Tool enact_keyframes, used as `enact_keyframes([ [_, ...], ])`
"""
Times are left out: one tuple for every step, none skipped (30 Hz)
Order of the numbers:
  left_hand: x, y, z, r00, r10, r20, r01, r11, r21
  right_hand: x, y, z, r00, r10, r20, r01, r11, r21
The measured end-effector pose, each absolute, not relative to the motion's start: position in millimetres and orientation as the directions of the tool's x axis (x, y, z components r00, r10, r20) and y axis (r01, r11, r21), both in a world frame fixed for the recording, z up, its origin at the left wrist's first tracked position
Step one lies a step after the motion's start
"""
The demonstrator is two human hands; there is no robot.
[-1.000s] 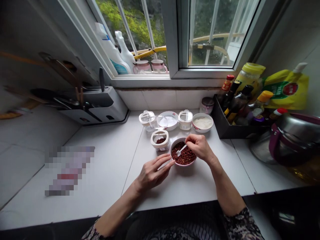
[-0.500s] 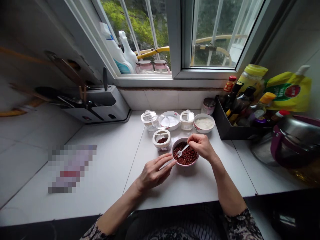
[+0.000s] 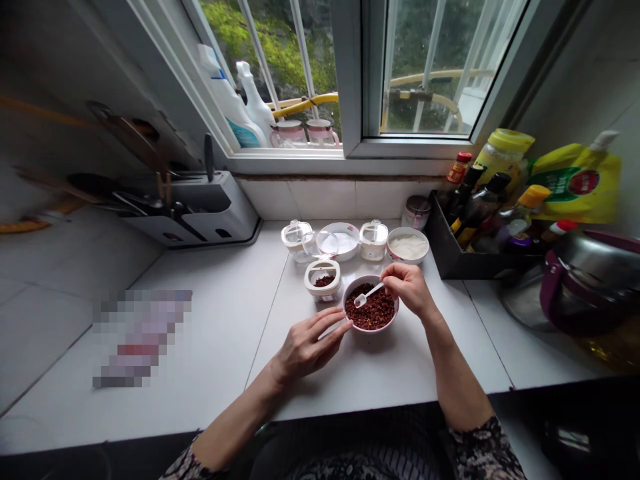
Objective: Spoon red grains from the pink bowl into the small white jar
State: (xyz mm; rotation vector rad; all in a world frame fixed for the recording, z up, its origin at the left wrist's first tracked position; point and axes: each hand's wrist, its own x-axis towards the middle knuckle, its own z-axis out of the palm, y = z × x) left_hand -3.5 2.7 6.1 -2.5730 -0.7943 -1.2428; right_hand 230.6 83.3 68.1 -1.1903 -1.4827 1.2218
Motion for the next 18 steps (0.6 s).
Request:
enact_keyframes([
  [-3,3,7,0.509,0.387,0.769,0.533,-0.843,0.071,230,84,68,-0.178,0.983,0.032,0.137,0.057,-0.989],
  [-3,3,7,0.51,0.385,0.769,0.531,-0.845,0.07,230,84,68,-0.174,0.984,0.025,0.13,0.048,-0.99],
  [-3,3,8,0.511,0.383,0.77,0.53,-0.845,0.069,229,84,67,-0.17,0.985,0.02,0.126,0.042,-0.991],
  [-3,3,8,0.511,0.38,0.771,0.529,-0.846,0.066,229,84,67,-0.166,0.986,0.017,0.122,0.038,-0.992],
  [-3,3,9,0.512,0.379,0.771,0.529,-0.846,0.064,229,85,67,-0.163,0.986,0.018,0.117,0.037,-0.992],
  [-3,3,9,0.512,0.379,0.771,0.53,-0.846,0.064,229,85,67,-0.159,0.987,0.02,0.11,0.037,-0.993],
  [-3,2,9,0.512,0.38,0.771,0.531,-0.845,0.064,229,85,67,-0.153,0.988,0.021,0.098,0.037,-0.994],
  [-3,3,9,0.512,0.381,0.77,0.533,-0.844,0.063,228,85,67,-0.146,0.989,0.021,0.081,0.033,-0.996],
  [-3,3,9,0.513,0.382,0.769,0.534,-0.843,0.063,228,85,67,-0.137,0.99,0.02,0.058,0.028,-0.998],
  [-3,3,9,0.513,0.383,0.768,0.534,-0.843,0.063,226,85,67,-0.127,0.992,0.016,0.033,0.021,-0.999],
  [-3,3,8,0.513,0.383,0.768,0.534,-0.843,0.064,224,85,67,-0.116,0.993,0.012,0.006,0.013,-1.0],
  [-3,3,8,0.512,0.377,0.771,0.529,-0.846,0.062,221,85,67,-0.104,0.995,0.009,-0.021,0.007,-1.0],
  [-3,3,7,0.511,0.385,0.769,0.532,-0.844,0.069,217,84,67,-0.089,0.996,0.013,-0.046,0.009,-0.999],
  [-3,3,7,0.512,0.387,0.767,0.533,-0.843,0.069,212,84,67,-0.071,0.997,0.023,-0.067,0.018,-0.998],
  [-3,3,7,0.509,0.389,0.768,0.537,-0.84,0.07,207,82,67,-0.05,0.998,0.041,-0.084,0.036,-0.996],
  [-3,3,7,0.51,0.389,0.767,0.539,-0.84,0.068,200,80,66,-0.023,0.997,0.068,-0.094,0.065,-0.993],
  [-3,3,7,0.511,0.388,0.767,0.539,-0.84,0.065,194,78,65,0.001,0.995,0.102,-0.094,0.102,-0.99],
  [-3,3,7,0.511,0.386,0.768,0.54,-0.84,0.063,188,75,63,0.022,0.989,0.145,-0.08,0.147,-0.986],
])
